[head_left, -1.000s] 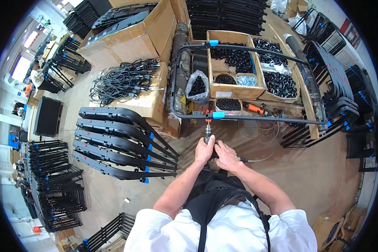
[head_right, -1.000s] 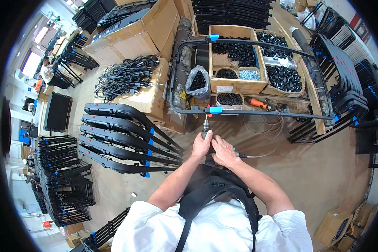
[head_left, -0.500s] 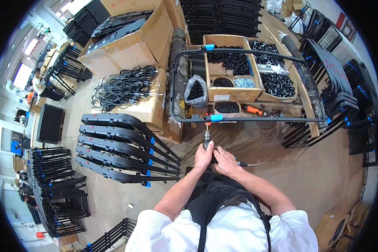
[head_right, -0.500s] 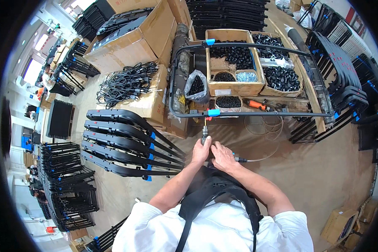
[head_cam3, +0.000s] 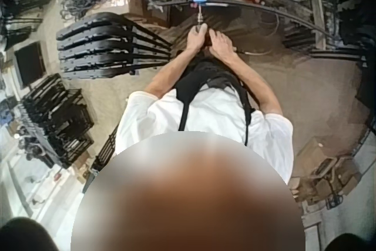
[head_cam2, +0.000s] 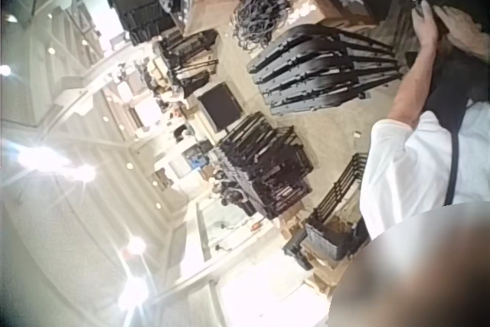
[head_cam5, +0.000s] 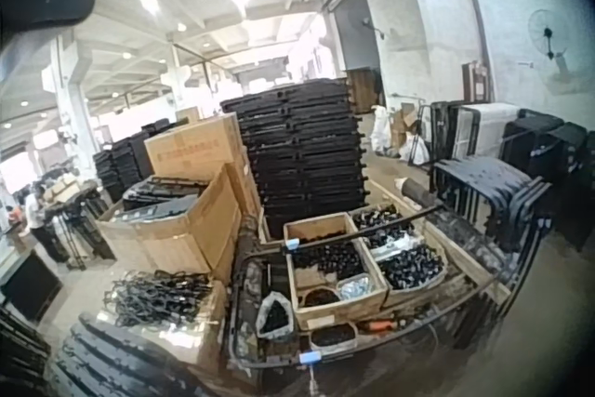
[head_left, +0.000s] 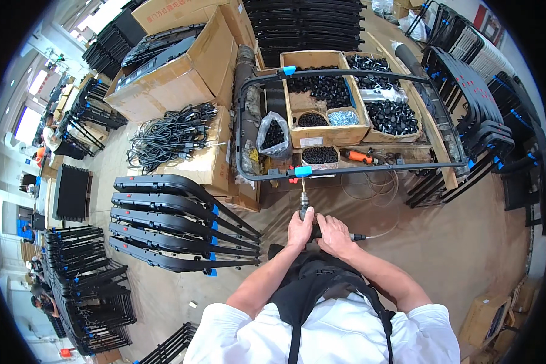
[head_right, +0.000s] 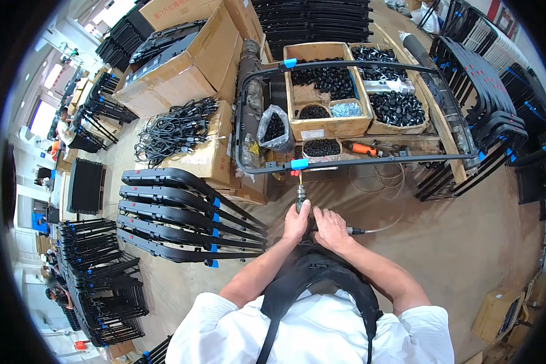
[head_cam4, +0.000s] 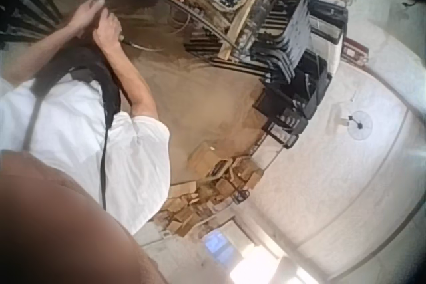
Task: Assemble mechanical and electrical components of fitness equipment frames, including wiring and housing installation.
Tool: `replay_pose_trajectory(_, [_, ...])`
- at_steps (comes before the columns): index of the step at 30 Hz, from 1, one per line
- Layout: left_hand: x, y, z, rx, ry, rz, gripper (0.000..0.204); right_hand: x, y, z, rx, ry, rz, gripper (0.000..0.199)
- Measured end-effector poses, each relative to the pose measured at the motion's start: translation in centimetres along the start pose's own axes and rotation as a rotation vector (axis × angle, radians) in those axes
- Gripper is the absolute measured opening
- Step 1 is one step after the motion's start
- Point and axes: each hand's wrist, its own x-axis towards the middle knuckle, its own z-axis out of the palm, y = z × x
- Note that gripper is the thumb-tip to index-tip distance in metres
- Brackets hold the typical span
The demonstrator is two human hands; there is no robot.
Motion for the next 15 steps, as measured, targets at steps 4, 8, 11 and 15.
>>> replay_pose_trajectory(4, [0.6, -0.5, 0.2, -0.057, -0.007, 0.014, 0.052, 0.0, 0.1, -0.4, 0.009, 0.015, -0.027, 0.074])
replay_pose_trajectory(8, [0.7, -0.7, 0.4, -0.012, 0.006, 0.006, 0.051, -0.1, 0.2, -0.4, 0.020, -0.028, 0.006, 0.075])
replay_pose_trajectory(11, [1.0, -1.0, 0.5, -0.027, -0.019, 0.007, 0.051, -0.2, 0.5, -0.4, 0.044, 0.006, -0.013, 0.076])
replay_pose_trajectory(15, [1.3, -1.2, 0.8, -0.027, 0.018, 0.002, 0.051, 0.1, 0.7, -0.4, 0.032, 0.016, -0.032, 0.076])
